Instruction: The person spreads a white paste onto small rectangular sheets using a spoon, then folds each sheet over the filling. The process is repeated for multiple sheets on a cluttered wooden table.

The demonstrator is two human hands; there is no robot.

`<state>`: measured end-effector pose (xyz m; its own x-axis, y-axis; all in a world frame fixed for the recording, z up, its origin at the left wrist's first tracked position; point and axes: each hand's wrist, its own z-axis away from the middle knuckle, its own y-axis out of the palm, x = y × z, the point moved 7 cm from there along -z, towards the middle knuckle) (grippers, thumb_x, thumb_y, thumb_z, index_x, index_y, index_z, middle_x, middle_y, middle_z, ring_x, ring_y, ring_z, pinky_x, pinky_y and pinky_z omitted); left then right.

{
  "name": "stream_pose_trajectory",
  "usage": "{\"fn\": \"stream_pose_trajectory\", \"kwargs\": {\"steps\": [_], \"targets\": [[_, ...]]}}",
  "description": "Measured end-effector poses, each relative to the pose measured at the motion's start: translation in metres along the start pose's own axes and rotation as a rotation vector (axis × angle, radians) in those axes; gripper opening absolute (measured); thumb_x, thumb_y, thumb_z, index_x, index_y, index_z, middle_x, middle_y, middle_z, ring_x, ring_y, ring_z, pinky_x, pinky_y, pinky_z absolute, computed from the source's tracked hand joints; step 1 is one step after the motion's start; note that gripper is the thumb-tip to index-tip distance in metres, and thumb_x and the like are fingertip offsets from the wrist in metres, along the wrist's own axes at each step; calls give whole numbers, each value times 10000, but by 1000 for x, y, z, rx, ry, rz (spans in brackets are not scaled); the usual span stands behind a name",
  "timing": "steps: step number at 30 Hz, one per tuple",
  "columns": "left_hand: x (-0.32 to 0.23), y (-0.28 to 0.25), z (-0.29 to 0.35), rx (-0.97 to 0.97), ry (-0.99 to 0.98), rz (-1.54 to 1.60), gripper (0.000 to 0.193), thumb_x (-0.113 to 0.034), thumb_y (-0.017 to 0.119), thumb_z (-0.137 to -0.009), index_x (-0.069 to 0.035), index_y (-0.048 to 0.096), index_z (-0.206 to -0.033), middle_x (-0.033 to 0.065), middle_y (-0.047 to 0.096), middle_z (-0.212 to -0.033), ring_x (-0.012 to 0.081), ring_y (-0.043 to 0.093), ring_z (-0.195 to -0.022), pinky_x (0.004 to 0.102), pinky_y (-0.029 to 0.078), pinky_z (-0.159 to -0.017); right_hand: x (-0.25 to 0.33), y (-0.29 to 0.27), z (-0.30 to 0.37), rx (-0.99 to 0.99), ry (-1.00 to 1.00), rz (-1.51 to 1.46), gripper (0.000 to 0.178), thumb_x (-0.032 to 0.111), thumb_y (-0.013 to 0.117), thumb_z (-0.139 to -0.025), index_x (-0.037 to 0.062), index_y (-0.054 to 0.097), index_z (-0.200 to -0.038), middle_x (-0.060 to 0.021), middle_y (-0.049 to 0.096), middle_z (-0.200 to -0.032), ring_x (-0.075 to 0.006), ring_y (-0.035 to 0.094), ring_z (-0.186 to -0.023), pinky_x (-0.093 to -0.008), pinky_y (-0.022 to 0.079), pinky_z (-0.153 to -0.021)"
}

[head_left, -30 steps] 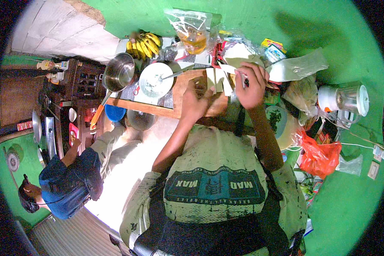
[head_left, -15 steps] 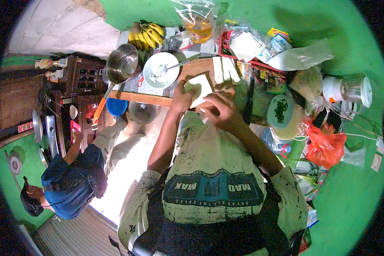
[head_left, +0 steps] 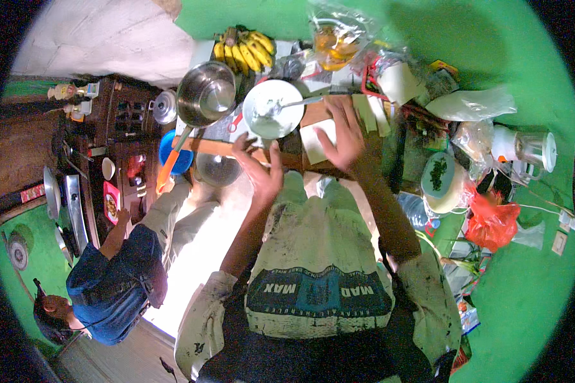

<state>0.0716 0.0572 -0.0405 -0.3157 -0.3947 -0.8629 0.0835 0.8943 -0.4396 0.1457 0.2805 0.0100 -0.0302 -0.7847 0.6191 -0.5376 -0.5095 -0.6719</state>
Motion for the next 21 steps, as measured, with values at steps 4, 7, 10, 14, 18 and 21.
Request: {"fn": "stream_pose_trajectory", "kwargs": {"steps": [4, 7, 10, 14, 18, 21], "targets": [[38, -5, -21, 150, -190, -123, 724, -284, 682, -1024, 73, 274, -1504, 346, 549, -1366, 412, 593, -1256, 495, 458, -1056, -9, 69, -48, 393, 79, 302, 637, 244, 663, -989, 9, 440, -1538, -236, 556, -1447, -403, 560, -1315, -537, 397, -1124], [59, -5, -35, 185, -310, 38, 514, -337, 587, -1080, 50, 436, -1384, 331, 663, -1215, 424, 679, -1133, 483, 514, -969, -4, 92, -48, 466, 91, 462, 591, 216, 658, -965, 31, 477, -1497, -195, 665, -1310, -354, 637, -1227, -538, 403, -1104], [66, -8, -59, 107, -183, 111, 423, -360, 565, -1091, 36, 553, -1240, 311, 706, -1071, 447, 692, -1047, 503, 522, -901, 1, 102, -40, 626, 149, 564, 415, 214, 669, -956, 43, 620, -1331, -160, 757, -1039, -357, 725, -971, -547, 431, -1064], [74, 11, -91, 243, -293, 34, 423, -369, 539, -1111, 45, 581, -1185, 295, 697, -1086, 445, 674, -1035, 498, 501, -928, -5, 110, -20, 575, 152, 302, 160, 154, 642, -983, 50, 692, -1094, -195, 712, -856, -414, 693, -753, -547, 539, -768], [108, 24, -83, 216, -249, 162, 323, -295, 543, -1121, 26, 577, -1110, 215, 677, -984, 324, 645, -928, 448, 506, -872, 37, 81, -14, 416, 105, 140, 84, 106, 657, -985, 48, 660, -1045, -210, 676, -801, -423, 663, -699, -524, 513, -652], [110, 23, -82, 210, -231, 191, 279, -260, 558, -1119, 13, 561, -1064, 174, 648, -925, 259, 598, -870, 419, 501, -830, 56, 66, -21, 336, 71, 220, 90, 100, 655, -993, 38, 656, -1057, -214, 670, -794, -416, 661, -691, -512, 500, -632]]}}
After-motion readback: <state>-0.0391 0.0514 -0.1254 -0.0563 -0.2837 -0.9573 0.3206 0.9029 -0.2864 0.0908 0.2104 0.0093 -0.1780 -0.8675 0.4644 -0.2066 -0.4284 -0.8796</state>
